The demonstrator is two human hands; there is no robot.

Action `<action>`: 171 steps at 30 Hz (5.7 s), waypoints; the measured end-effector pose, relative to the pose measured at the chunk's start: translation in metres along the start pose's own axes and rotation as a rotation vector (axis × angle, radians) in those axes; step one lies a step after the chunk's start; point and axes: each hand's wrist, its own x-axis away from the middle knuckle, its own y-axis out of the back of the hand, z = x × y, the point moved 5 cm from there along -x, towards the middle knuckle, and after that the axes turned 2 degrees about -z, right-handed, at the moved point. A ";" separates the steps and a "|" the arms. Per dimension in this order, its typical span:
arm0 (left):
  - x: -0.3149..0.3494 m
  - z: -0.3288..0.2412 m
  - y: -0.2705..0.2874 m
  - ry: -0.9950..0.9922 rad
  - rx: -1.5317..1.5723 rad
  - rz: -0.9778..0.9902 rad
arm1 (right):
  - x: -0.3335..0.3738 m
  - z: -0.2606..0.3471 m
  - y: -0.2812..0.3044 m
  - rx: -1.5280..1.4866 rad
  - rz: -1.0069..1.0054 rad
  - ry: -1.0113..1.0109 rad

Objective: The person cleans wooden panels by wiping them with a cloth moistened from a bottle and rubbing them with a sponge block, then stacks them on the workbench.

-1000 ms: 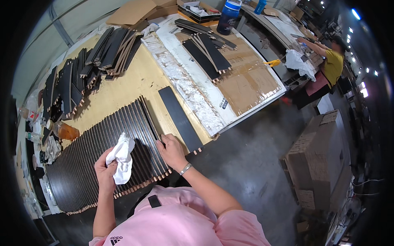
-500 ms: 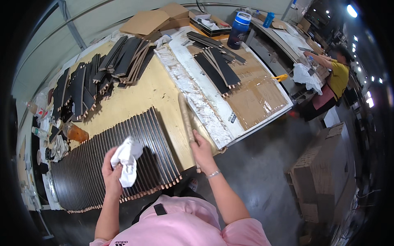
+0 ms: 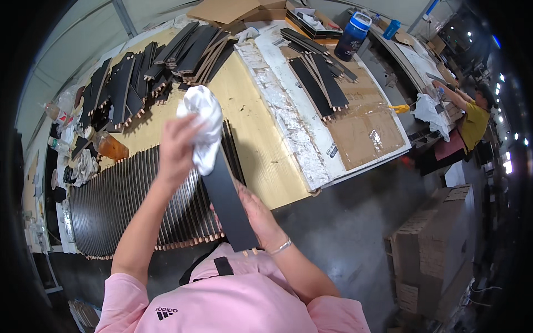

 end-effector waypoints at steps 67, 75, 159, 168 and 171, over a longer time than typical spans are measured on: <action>0.163 -0.099 0.033 0.528 0.768 0.512 | -0.014 0.062 0.112 0.197 -0.468 0.231; 0.155 -0.039 0.075 0.931 0.891 0.036 | -0.076 0.059 0.213 0.887 -0.560 0.375; 0.068 -0.010 0.107 0.919 0.742 -0.046 | 0.035 -0.015 -0.038 0.797 0.016 0.113; 0.051 0.028 0.137 0.922 0.777 -0.736 | 0.007 0.020 -0.065 1.155 -0.011 0.474; 0.034 0.025 0.134 0.823 0.768 -0.490 | -0.008 0.001 -0.010 0.229 -0.114 -0.095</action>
